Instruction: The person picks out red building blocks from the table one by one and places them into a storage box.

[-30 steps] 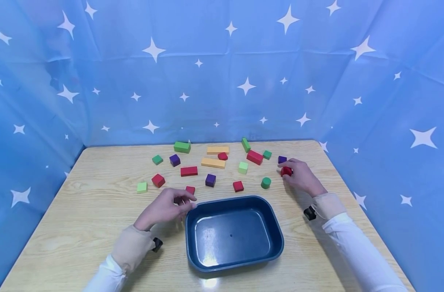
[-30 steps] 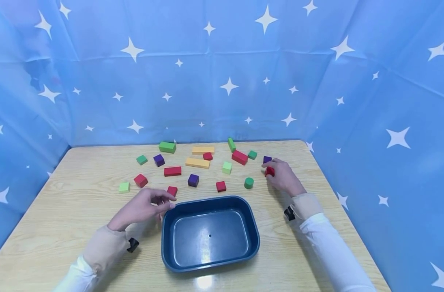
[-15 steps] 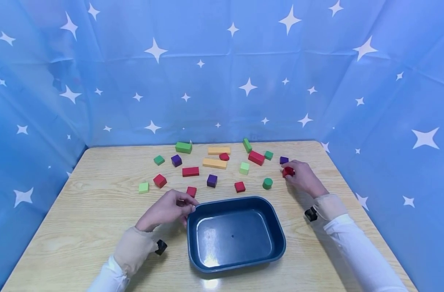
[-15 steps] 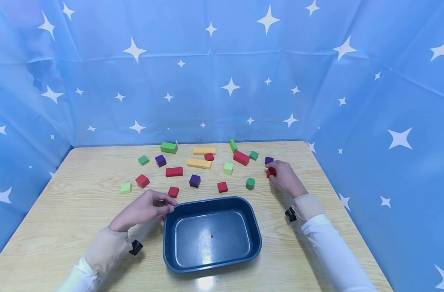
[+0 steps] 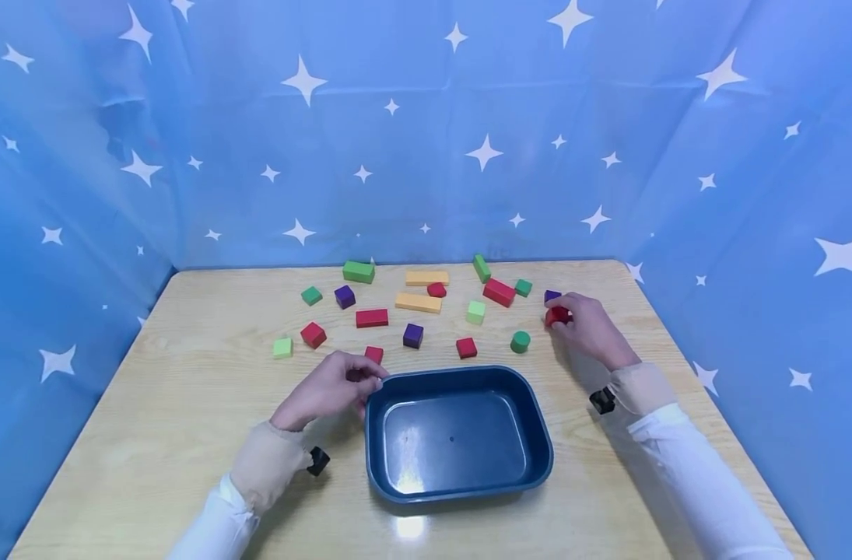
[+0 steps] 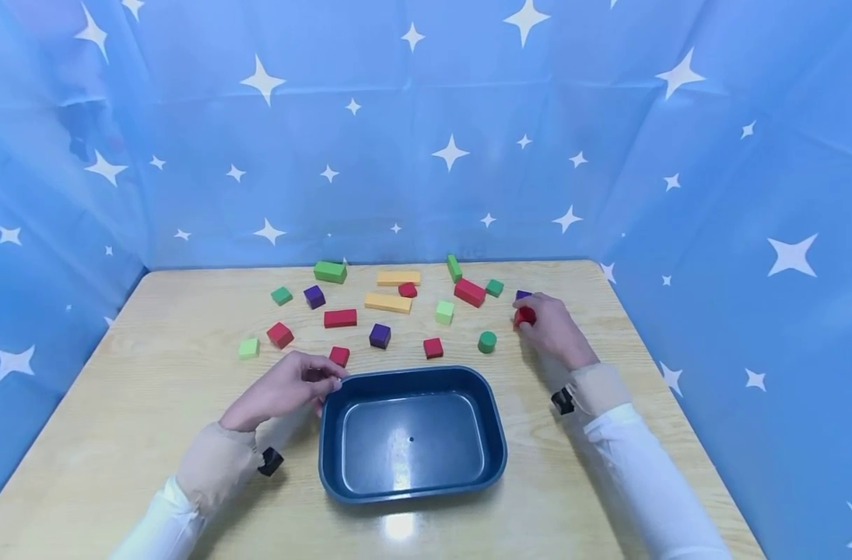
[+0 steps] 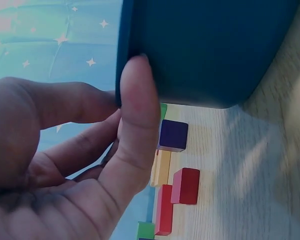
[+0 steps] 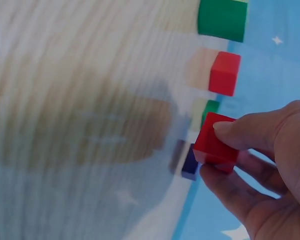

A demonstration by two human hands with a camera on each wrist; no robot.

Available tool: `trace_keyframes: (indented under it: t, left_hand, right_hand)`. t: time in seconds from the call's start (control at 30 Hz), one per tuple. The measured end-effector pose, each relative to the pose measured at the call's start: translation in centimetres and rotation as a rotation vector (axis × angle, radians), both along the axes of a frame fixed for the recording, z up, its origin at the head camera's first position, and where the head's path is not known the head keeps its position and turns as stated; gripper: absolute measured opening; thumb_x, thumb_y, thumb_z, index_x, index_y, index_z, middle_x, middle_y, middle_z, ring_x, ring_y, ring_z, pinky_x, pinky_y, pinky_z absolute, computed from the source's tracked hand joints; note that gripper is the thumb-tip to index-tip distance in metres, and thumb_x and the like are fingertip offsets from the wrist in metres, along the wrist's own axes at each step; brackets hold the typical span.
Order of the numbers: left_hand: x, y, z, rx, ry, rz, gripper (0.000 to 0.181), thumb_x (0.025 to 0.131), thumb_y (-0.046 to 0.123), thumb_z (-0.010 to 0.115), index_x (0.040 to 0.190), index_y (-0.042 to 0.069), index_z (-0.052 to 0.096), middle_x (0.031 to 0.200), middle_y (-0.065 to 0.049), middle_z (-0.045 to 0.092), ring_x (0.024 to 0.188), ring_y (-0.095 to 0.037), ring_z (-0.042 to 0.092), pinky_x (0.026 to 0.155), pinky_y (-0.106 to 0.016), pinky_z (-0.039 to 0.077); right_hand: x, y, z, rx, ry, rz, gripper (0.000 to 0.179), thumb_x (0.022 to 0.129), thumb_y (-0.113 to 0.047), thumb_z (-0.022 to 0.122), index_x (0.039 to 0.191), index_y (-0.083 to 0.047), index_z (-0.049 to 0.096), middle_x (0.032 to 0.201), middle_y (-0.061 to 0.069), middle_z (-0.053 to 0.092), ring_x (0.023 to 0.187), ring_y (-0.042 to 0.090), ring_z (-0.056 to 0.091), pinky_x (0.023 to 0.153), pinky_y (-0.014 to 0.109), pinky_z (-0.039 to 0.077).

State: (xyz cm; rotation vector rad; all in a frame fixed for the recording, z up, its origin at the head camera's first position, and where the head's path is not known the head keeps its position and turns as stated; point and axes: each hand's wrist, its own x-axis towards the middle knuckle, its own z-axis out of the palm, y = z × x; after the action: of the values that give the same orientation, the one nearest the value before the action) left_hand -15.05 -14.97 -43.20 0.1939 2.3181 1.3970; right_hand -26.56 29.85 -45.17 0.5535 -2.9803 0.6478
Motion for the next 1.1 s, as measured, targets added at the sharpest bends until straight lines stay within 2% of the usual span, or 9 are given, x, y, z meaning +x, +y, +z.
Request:
trace_keyframes:
  t: [0.33, 0.53, 0.8, 1.1]
  left_hand:
    - [-0.3, -0.1, 0.1, -0.008, -0.009, 0.015, 0.018, 0.1, 0.008, 0.062, 0.114, 0.006, 0.075, 0.099, -0.012, 0.069, 0.066, -0.02, 0.066, 0.069, -0.038, 0.063]
    - [-0.1, 0.3, 0.1, 0.003, -0.033, 0.047, 0.016, 0.1, 0.007, 0.062, 0.112, 0.003, 0.073, 0.096, -0.013, 0.068, 0.064, -0.02, 0.064, 0.067, -0.039, 0.063]
    - [0.2, 0.3, 0.0, -0.01, -0.049, 0.079, 0.014, 0.1, 0.006, 0.062, 0.108, 0.003, 0.072, 0.095, -0.012, 0.067, 0.068, -0.024, 0.065, 0.067, -0.04, 0.063]
    - [-0.1, 0.2, -0.2, -0.009, -0.044, 0.048, 0.014, 0.101, 0.009, 0.061, 0.11, 0.004, 0.072, 0.095, -0.012, 0.065, 0.067, -0.021, 0.063, 0.067, -0.038, 0.063]
  right_hand:
    - [0.3, -1.5, 2.8, -0.038, 0.116, 0.072, 0.033, 0.09, 0.004, 0.07, 0.124, 0.003, 0.068, 0.115, 0.024, 0.068, 0.101, 0.038, 0.069, 0.086, 0.055, 0.061]
    - [1.1, -3.1, 4.8, -0.044, 0.104, 0.118, 0.032, 0.092, 0.0, 0.07, 0.124, -0.002, 0.068, 0.113, 0.018, 0.069, 0.097, 0.033, 0.07, 0.087, 0.053, 0.061]
    - [2.0, -6.1, 7.2, -0.043, 0.122, 0.241, 0.031, 0.091, 0.001, 0.072, 0.121, -0.004, 0.07, 0.115, 0.015, 0.071, 0.095, 0.029, 0.071, 0.084, 0.05, 0.063]
    - [3.8, -9.8, 9.7, -0.006, 0.14, 0.369, 0.037, 0.088, 0.0, 0.077, 0.124, -0.006, 0.069, 0.116, 0.009, 0.071, 0.1, 0.023, 0.07, 0.086, 0.041, 0.063]
